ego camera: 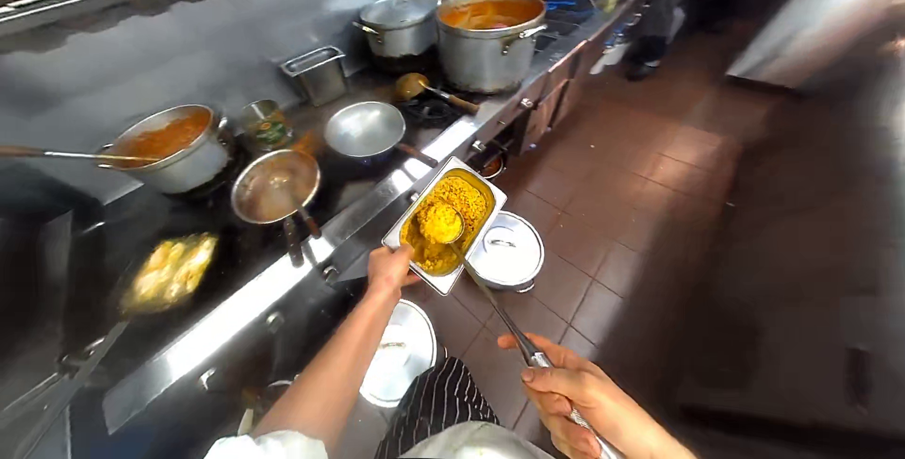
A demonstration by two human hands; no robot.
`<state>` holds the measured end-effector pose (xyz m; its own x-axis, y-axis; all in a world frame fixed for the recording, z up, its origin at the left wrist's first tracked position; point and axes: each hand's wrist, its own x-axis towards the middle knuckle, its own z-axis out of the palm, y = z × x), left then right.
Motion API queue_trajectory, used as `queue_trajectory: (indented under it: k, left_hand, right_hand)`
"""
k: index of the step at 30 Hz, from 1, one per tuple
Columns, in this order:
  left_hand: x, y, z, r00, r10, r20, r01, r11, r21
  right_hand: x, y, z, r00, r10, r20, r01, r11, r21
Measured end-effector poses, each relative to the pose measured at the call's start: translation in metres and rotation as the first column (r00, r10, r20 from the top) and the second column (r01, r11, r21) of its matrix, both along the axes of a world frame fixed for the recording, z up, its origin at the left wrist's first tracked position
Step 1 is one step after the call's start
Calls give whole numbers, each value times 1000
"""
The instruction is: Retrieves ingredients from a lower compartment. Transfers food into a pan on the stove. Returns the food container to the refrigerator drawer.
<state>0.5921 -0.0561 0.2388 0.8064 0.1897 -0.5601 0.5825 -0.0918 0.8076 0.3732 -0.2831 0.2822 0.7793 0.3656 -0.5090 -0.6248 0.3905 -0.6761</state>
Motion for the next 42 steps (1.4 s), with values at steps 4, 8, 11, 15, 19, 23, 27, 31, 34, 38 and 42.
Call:
queue_trajectory:
  k: [4,8,11,15,19,23,27,31,34,38,42]
  left_hand:
    - [40,20,29,990,139,24,-138,989,-59]
    - [100,40,50,977,210,46,-206,976,-75]
    - [156,54,51,964,259,65,-251,962,-110]
    - [226,70,46,941,332,73,-322,939,-120]
    - [265,100,40,901,420,111,-417,907,-52]
    - [264,132,33,840,527,131,-536,843,42]
    - [255,156,29,794,591,139,-606,786,123]
    - [254,160,27,764,632,130,-645,750,147]
    - [264,153,27,756,640,136,-655,740,152]
    - [291,136,28,765,630,130,-644,754,134]
    - [319,121,16,795,589,145,-606,775,180]
  right_hand:
    - [67,-19,24,992,97,77,-97,995,-8]
    - [152,-23,40,967,206,147,-201,978,-52]
    - [219,-23,45,945,271,184,-263,963,-67]
    - [307,-28,57,923,318,216,-318,947,-34]
    - [389,-38,69,915,313,255,-307,950,-62]
    - [459,-25,39,887,393,241,-212,812,-544]
    - [533,-4,-24,763,646,-15,-167,174,-971]
    - [559,-6,-46,689,708,-156,13,-226,-974]
    - [563,-32,-28,725,676,134,-15,211,-977]
    - [558,-46,16,718,635,286,-185,569,-801]
    - [565,-2,46,469,883,5,125,-61,-990]
